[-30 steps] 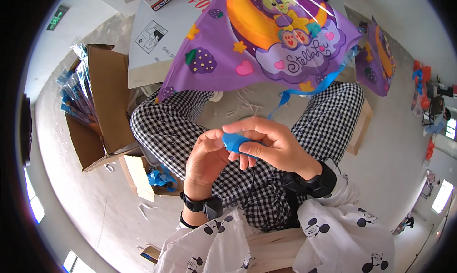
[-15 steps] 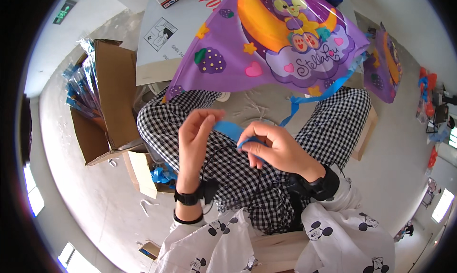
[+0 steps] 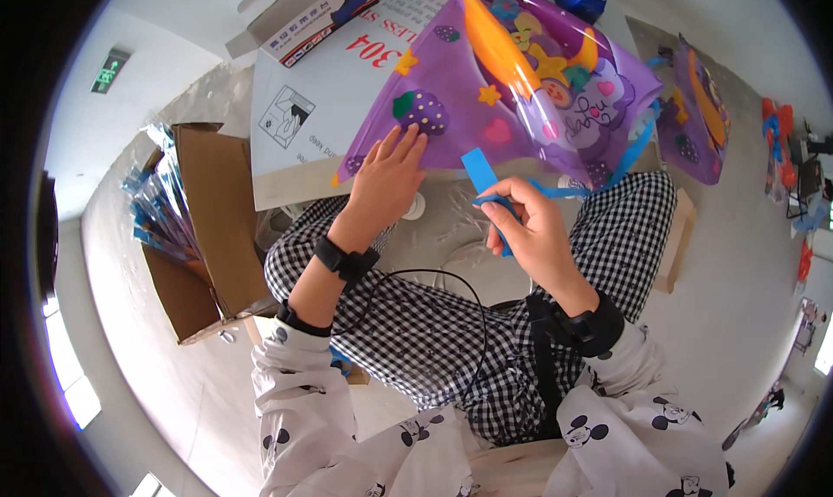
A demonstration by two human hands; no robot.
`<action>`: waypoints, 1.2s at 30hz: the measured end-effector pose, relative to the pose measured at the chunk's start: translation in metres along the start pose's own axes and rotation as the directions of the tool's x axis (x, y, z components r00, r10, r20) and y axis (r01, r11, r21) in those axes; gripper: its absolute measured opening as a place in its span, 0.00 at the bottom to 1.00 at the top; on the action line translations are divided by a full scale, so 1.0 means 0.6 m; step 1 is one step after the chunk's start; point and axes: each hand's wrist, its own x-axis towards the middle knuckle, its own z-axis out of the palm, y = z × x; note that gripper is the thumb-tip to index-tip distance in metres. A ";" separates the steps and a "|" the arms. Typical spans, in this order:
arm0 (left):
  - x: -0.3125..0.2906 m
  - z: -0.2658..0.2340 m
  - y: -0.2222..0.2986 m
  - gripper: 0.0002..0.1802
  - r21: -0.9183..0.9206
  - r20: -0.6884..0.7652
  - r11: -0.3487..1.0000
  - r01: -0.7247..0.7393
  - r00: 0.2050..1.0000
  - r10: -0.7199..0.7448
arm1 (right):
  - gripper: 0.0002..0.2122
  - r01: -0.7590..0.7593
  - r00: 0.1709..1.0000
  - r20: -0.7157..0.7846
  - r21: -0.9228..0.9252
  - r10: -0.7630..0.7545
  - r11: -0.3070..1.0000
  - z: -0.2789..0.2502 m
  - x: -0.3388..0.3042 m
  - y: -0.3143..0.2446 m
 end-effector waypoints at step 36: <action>0.080 -0.015 -0.147 0.19 -0.916 0.198 0.340 0.212 0.977 -0.076 | 0.11 -0.205 0.970 -0.092 0.204 0.227 0.957 0.179 0.143 0.102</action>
